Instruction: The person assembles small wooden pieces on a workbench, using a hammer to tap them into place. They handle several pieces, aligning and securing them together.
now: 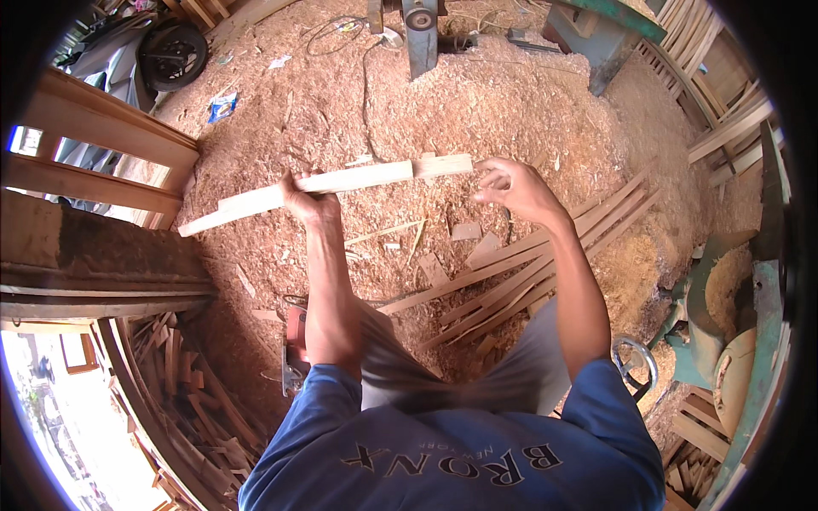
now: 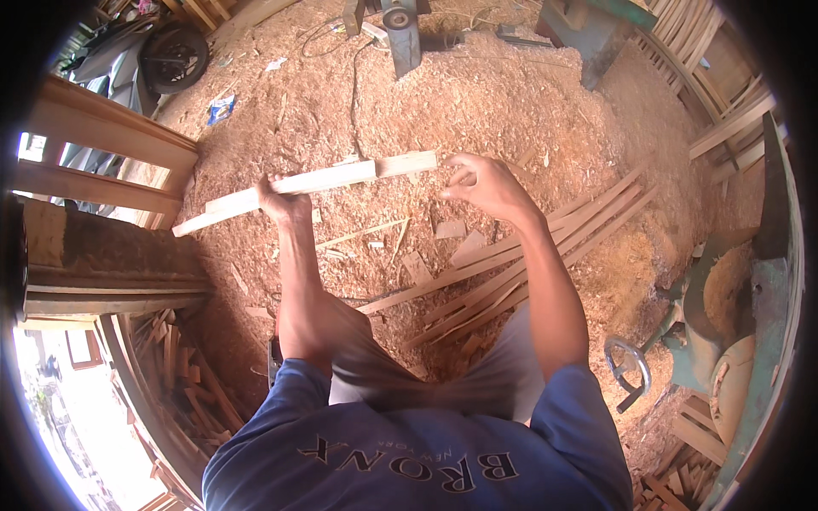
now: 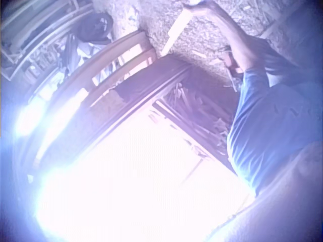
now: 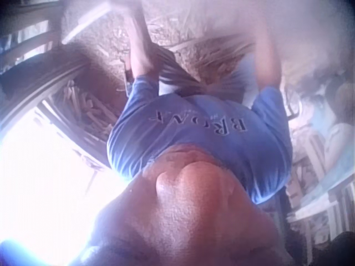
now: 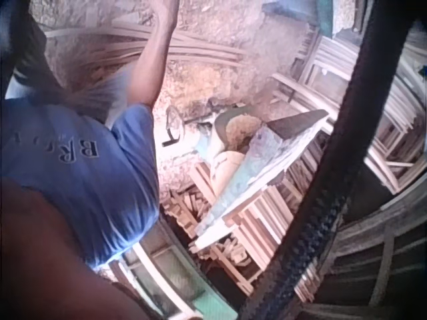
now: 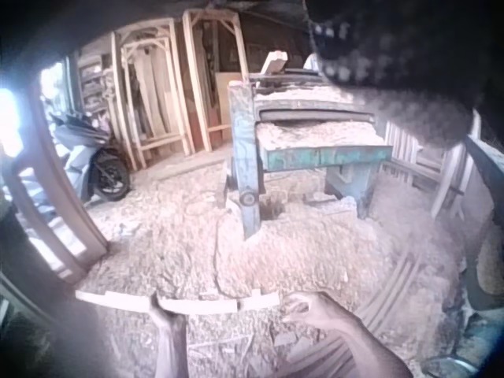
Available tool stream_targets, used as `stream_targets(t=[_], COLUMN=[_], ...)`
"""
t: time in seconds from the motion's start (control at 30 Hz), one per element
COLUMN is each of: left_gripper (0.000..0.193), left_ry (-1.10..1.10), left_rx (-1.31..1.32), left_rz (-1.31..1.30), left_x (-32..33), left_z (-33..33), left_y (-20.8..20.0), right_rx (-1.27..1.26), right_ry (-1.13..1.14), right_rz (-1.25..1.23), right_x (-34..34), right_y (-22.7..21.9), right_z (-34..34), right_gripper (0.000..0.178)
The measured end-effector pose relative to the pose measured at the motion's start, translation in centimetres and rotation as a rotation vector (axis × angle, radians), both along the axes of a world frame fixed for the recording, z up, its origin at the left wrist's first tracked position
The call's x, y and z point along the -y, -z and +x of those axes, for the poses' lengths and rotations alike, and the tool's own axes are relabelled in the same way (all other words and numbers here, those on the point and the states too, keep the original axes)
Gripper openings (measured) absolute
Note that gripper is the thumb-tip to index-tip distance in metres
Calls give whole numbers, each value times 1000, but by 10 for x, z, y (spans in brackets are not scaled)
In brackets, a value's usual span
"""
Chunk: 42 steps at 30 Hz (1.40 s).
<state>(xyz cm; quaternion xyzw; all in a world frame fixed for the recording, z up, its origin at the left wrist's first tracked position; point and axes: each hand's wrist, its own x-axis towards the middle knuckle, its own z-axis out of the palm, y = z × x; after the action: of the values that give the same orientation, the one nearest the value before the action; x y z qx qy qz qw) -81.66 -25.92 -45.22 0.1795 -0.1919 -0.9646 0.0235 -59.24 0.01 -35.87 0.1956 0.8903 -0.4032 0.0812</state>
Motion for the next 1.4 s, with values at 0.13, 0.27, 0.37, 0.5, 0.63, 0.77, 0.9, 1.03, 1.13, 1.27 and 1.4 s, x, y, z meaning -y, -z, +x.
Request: stream_targets(t=[0.13, 0.27, 0.37, 0.5, 0.63, 0.77, 0.9, 1.03, 1.13, 1.27, 1.4], left_gripper=[18, 24, 31, 36, 31, 23, 25, 37, 40, 38, 44], left_ry=[27, -3, -36, -58, 88, 198, 443, 454, 451, 458, 430], left_rx=[-12, -109, -81, 28, 12, 198, 329, 382, 306, 295, 306], left_rz=[5, -88, -88, -85, -117, -168, -220, -246, -236, -147, -163], left_x=[-1, -11, -16, -15, -21, -46, -61, -63, -64, -66, -65], left_z=[1, 8, 13, 23, 42, 66, 89, 95, 97, 97, 90], left_y=[1, 0, -4, -16, -20, 4, 39, 55, 56, 52, 51], right_rx=[-251, -460, -399, -292, -258, -95, -151, -111, -260, -278, -347], right_ry=[104, 132, 133, 83, 51, -123, -228, -231, -274, -285, -274], right_rz=[-246, -370, -353, -269, -343, -141, -46, -13, -26, -24, -216], right_x=[6, 9, 6, 3, 15, 39, 53, 55, 54, 52, 49], right_y=[26, 50, 55, 51, 54, 66, 76, 68, 57, 54, 69], right_z=[-9, -12, -8, -8, -14, -20, -23, -20, -17, -14, -18], right_gripper=[41, 31, 25, 22, 23, 31, 34, 35, 33, 44, 46])
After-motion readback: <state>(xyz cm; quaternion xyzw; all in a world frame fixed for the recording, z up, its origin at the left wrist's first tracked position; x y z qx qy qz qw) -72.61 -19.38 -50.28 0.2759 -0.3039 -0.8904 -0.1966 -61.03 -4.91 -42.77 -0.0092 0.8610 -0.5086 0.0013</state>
